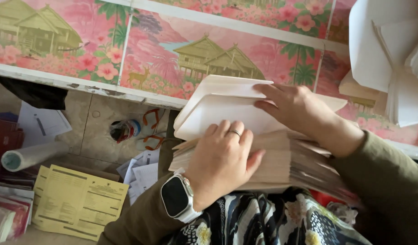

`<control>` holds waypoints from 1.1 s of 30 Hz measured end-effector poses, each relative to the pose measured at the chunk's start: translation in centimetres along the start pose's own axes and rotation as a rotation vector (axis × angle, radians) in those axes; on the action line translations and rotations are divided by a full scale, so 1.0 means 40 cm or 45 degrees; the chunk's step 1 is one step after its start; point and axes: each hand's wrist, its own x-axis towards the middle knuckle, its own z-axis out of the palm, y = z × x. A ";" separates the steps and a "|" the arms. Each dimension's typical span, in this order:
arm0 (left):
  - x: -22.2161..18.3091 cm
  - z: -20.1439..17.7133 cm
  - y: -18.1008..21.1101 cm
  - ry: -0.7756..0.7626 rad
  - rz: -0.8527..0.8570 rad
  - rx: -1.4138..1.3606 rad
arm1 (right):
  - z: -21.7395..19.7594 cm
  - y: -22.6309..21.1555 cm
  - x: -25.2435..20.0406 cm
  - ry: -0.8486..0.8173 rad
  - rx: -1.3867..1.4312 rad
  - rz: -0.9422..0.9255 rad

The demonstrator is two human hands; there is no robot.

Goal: Flipping through and inspecting a large stack of paper envelopes on a production table.

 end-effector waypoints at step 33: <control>-0.011 -0.008 -0.007 0.034 -0.026 0.082 | -0.035 -0.020 0.111 -0.876 0.435 0.922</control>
